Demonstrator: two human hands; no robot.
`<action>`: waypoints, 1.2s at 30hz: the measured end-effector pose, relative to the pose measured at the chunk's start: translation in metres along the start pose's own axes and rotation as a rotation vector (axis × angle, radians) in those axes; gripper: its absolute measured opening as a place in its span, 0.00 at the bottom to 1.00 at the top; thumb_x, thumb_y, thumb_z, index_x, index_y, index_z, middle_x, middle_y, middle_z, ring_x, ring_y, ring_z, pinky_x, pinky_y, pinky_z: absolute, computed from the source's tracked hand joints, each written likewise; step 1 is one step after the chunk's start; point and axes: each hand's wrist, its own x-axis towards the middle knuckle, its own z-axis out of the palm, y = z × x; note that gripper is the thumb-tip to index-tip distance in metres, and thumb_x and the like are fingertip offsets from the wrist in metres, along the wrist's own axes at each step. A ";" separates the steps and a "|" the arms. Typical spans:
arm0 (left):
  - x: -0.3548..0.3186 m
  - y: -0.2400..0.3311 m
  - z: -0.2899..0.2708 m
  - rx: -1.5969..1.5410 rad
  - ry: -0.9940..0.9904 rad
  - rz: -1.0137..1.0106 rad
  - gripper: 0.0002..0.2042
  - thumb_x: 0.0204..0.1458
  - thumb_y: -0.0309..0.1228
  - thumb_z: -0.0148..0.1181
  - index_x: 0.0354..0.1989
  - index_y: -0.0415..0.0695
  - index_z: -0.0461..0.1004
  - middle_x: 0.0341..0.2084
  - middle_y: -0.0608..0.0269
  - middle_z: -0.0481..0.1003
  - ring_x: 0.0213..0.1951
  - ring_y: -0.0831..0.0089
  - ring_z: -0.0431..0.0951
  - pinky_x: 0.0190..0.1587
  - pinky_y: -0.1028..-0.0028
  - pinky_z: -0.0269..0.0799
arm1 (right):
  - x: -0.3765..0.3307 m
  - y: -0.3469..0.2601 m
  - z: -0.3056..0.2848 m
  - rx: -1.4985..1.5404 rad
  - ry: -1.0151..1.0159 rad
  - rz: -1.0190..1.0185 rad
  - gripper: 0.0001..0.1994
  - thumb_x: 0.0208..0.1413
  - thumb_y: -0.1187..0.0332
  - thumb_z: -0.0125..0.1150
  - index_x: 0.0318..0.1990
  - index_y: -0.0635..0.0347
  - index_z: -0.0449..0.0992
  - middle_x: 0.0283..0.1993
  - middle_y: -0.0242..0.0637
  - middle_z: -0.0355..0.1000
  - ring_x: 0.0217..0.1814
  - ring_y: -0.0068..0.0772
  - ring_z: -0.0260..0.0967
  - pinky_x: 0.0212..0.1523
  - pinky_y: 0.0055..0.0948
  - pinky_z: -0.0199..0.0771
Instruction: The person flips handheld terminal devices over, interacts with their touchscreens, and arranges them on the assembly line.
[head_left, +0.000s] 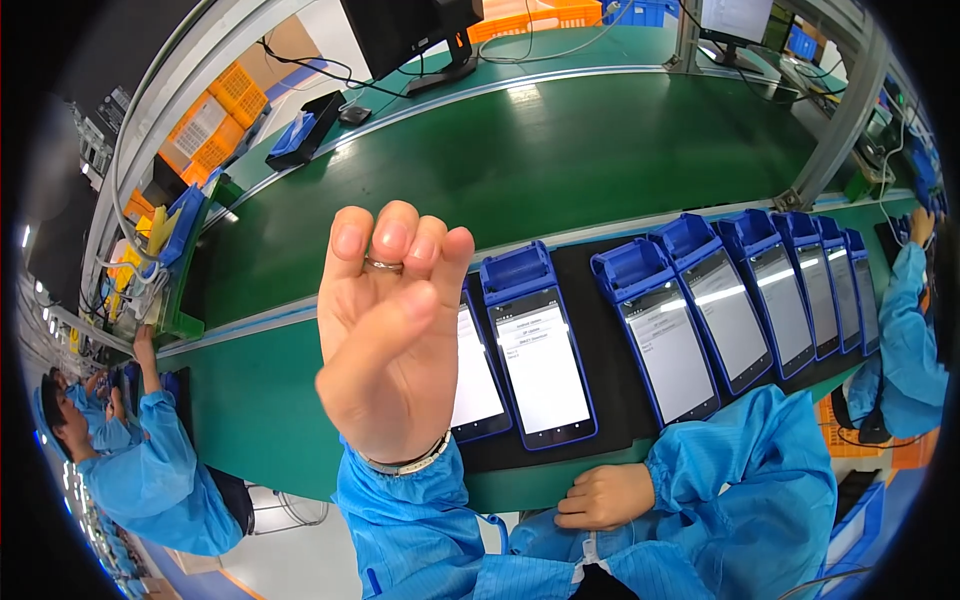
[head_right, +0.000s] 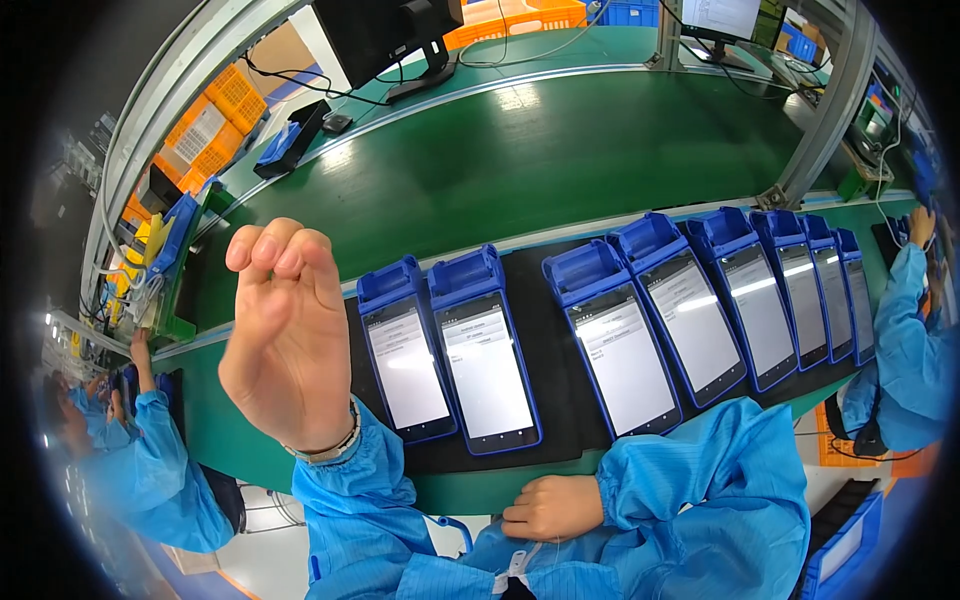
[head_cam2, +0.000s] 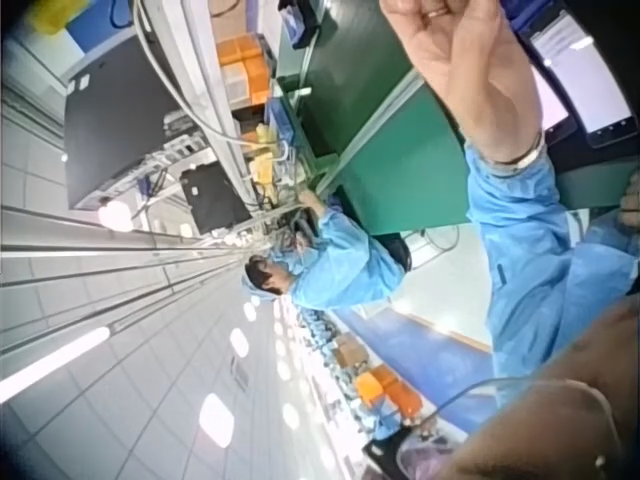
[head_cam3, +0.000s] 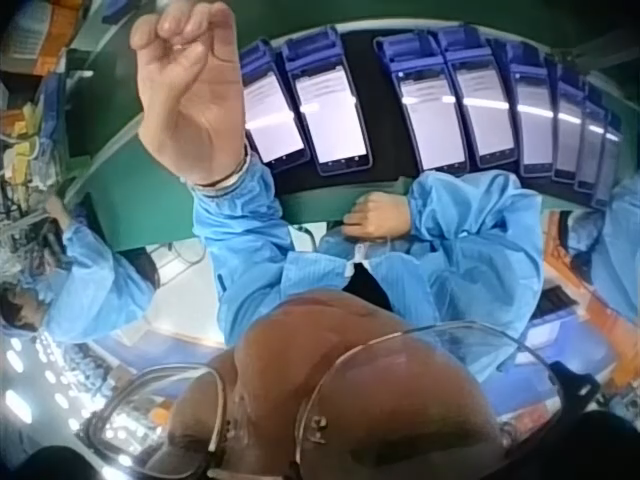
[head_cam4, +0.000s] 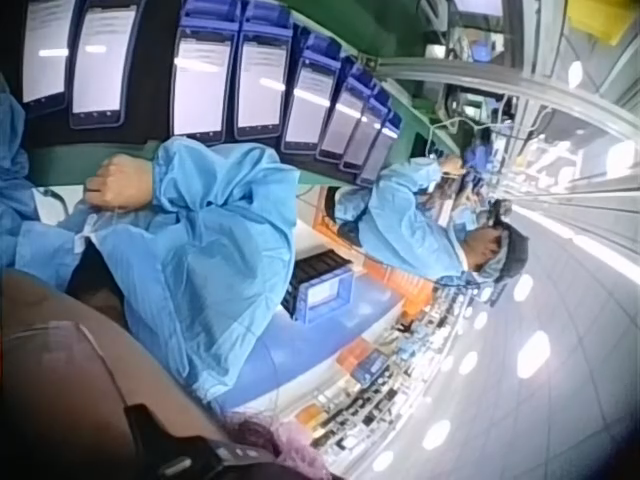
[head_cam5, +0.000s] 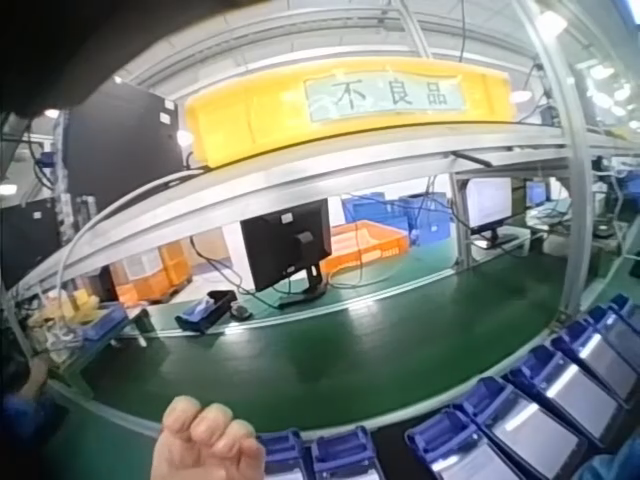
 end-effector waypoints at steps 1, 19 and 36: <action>0.000 -0.001 0.001 0.083 0.015 0.019 0.20 0.38 0.12 0.51 0.38 0.49 0.58 0.35 0.65 0.61 0.40 0.72 0.64 0.56 0.67 0.58 | 0.000 0.000 0.000 0.001 0.000 0.000 0.10 0.50 0.67 0.52 0.36 0.64 0.68 0.30 0.43 0.68 0.31 0.39 0.71 0.33 0.33 0.71; -0.042 0.013 0.036 -0.383 -0.712 -0.394 0.14 0.48 0.26 0.57 0.11 0.45 0.64 0.14 0.66 0.65 0.14 0.75 0.63 0.29 0.66 0.64 | 0.001 0.003 0.000 -0.031 0.069 -0.044 0.08 0.47 0.68 0.53 0.31 0.65 0.68 0.27 0.42 0.67 0.26 0.36 0.69 0.29 0.32 0.70; -0.049 -0.002 0.046 -0.542 -0.525 -0.529 0.14 0.49 0.27 0.58 0.13 0.40 0.67 0.11 0.59 0.61 0.13 0.68 0.64 0.27 0.60 0.72 | 0.000 0.004 0.002 -0.117 0.054 -0.058 0.09 0.46 0.69 0.55 0.35 0.64 0.71 0.27 0.38 0.69 0.25 0.29 0.70 0.30 0.24 0.72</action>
